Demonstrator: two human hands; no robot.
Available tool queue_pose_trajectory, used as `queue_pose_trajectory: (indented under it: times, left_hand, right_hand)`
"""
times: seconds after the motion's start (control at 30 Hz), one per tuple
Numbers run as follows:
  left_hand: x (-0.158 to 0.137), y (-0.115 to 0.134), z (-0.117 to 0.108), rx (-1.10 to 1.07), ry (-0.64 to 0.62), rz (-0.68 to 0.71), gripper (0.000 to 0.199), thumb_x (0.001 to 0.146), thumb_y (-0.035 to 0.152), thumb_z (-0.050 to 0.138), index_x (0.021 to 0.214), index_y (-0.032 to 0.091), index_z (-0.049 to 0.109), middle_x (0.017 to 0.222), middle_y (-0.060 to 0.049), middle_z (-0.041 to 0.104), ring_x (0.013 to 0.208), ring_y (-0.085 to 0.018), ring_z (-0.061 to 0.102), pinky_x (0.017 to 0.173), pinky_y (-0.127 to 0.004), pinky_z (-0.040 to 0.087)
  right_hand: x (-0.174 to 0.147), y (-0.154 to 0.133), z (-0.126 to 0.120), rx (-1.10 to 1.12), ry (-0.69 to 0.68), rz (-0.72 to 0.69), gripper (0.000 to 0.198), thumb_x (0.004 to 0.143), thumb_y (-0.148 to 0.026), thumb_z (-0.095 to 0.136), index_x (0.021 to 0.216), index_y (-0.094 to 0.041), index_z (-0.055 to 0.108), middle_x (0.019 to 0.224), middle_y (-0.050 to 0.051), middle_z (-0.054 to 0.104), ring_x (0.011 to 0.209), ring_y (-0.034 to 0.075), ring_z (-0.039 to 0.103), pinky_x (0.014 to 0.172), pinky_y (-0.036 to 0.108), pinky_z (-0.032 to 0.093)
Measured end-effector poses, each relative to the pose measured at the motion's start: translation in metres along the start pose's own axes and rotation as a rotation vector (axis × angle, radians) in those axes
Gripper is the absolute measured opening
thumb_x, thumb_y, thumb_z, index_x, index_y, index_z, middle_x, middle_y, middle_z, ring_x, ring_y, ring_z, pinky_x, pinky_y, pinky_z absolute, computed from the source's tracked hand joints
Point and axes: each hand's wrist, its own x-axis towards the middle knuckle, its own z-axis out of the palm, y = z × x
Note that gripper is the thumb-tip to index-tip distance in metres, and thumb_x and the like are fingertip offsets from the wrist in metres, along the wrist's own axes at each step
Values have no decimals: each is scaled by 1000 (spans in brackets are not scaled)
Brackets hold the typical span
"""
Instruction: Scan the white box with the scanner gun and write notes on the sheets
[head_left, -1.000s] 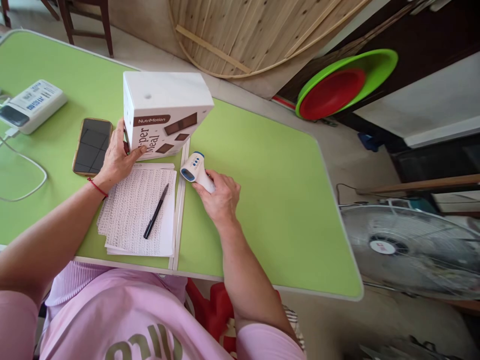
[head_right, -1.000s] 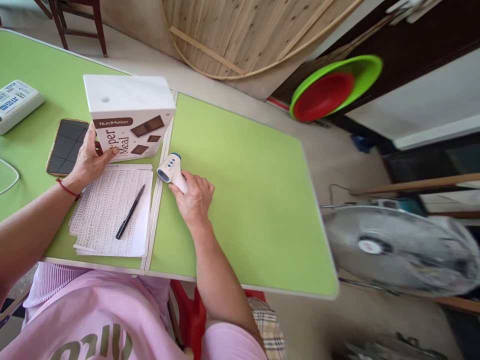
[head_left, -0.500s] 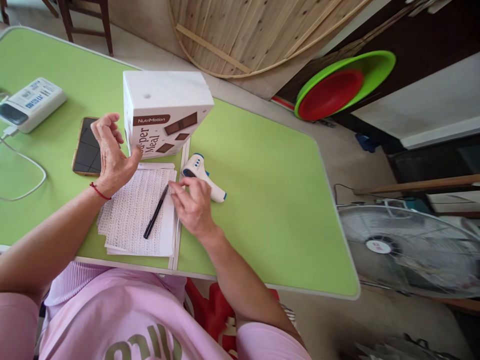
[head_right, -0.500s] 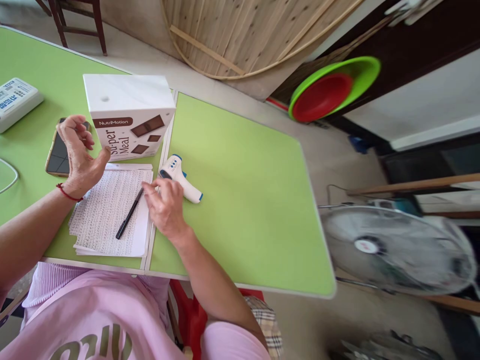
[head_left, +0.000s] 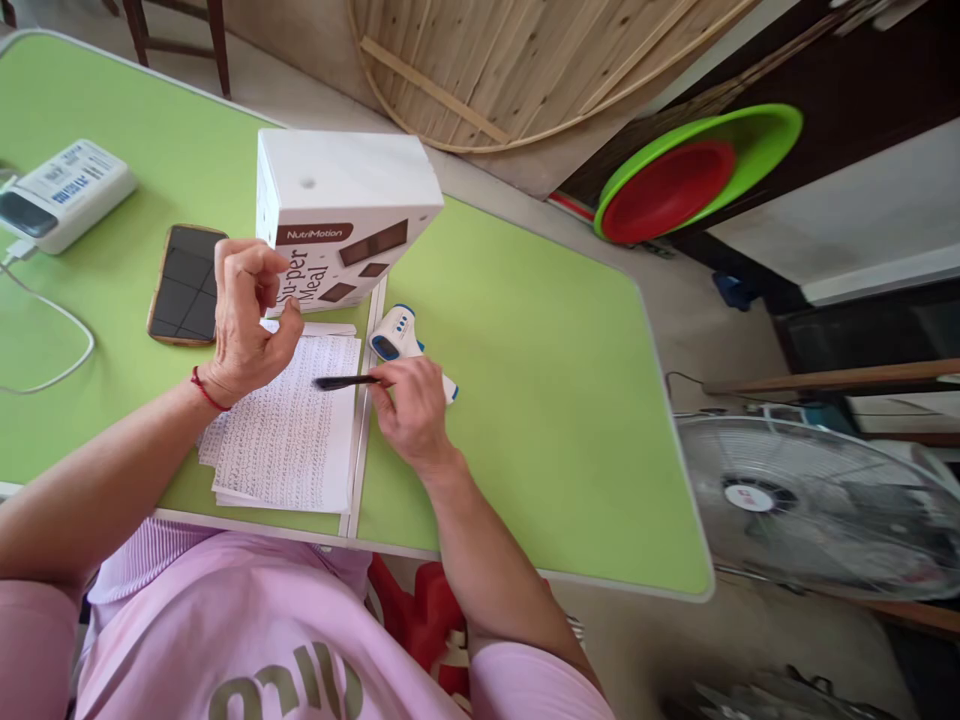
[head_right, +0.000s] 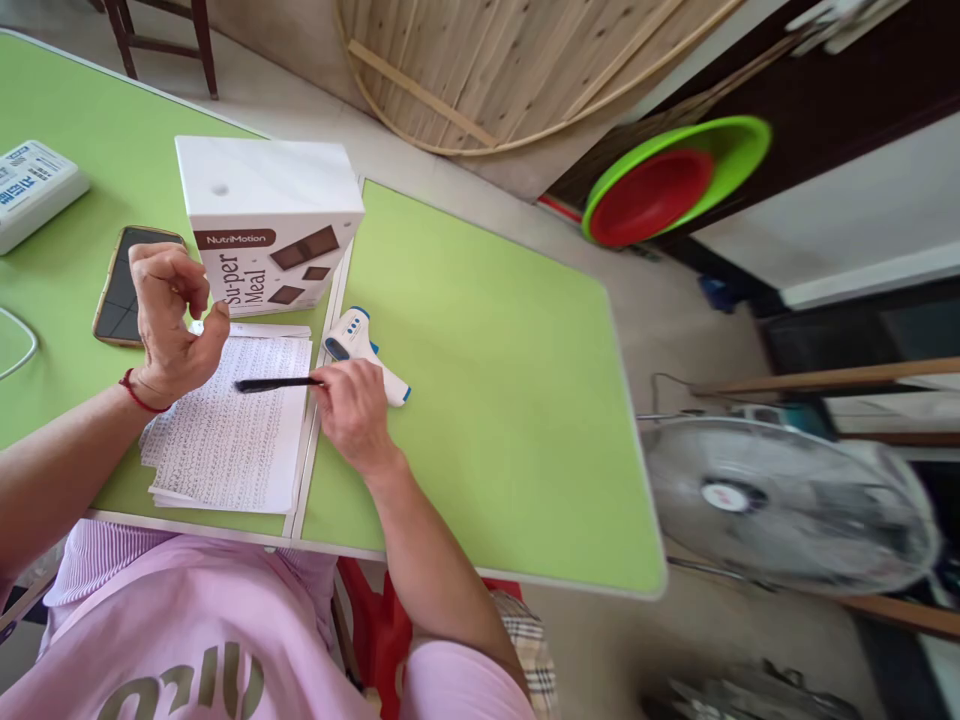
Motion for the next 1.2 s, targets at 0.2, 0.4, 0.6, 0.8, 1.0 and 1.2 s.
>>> queue_pose_trajectory:
  times: [0.2,0.4,0.6,0.8,1.0,1.2]
  left_hand:
    - [-2,7,-4,-19,-670,177,18,95,33,59,106,19,61,106,-9,63,90,-21,62,79,-36,53]
    - [-14,0,0,240,-1125,100,69,78,60,81,129,16,66,138,-19,57,126,-39,51,108,-51,41]
    - [-11,2,1,301,-1108,55,67,79,55,83,130,15,67,139,-19,57,126,-39,50,109,-53,40]
    - [-11,3,2,298,-1121,43,66,79,55,83,130,16,68,139,-20,56,126,-40,50,110,-54,40]
    - [-11,3,2,293,-1121,32,66,79,54,83,131,16,68,138,-20,56,126,-40,50,109,-54,39]
    - [-11,3,1,294,-1126,32,66,79,54,83,131,15,68,139,-20,56,127,-40,50,110,-54,38]
  right_hand:
    - [-2,-6,0,435,264,428,13,91,-36,62,89,-25,55,77,-2,63,62,13,60,59,28,50]
    - [0,-12,7,632,157,638,5,82,-25,61,86,-23,60,67,-5,60,55,11,54,52,24,45]
    - [1,-13,16,538,91,605,11,81,-27,63,75,-23,55,60,-7,55,49,10,48,48,24,40]
    - [3,-15,21,437,80,512,15,86,-31,60,74,-24,55,62,-6,55,53,11,49,53,27,43]
    - [2,-15,20,448,46,512,15,86,-32,61,75,-24,56,62,-6,57,53,12,49,53,27,42]
    - [1,-14,20,440,-15,535,14,86,-33,61,76,-24,56,64,-5,57,55,12,50,55,27,44]
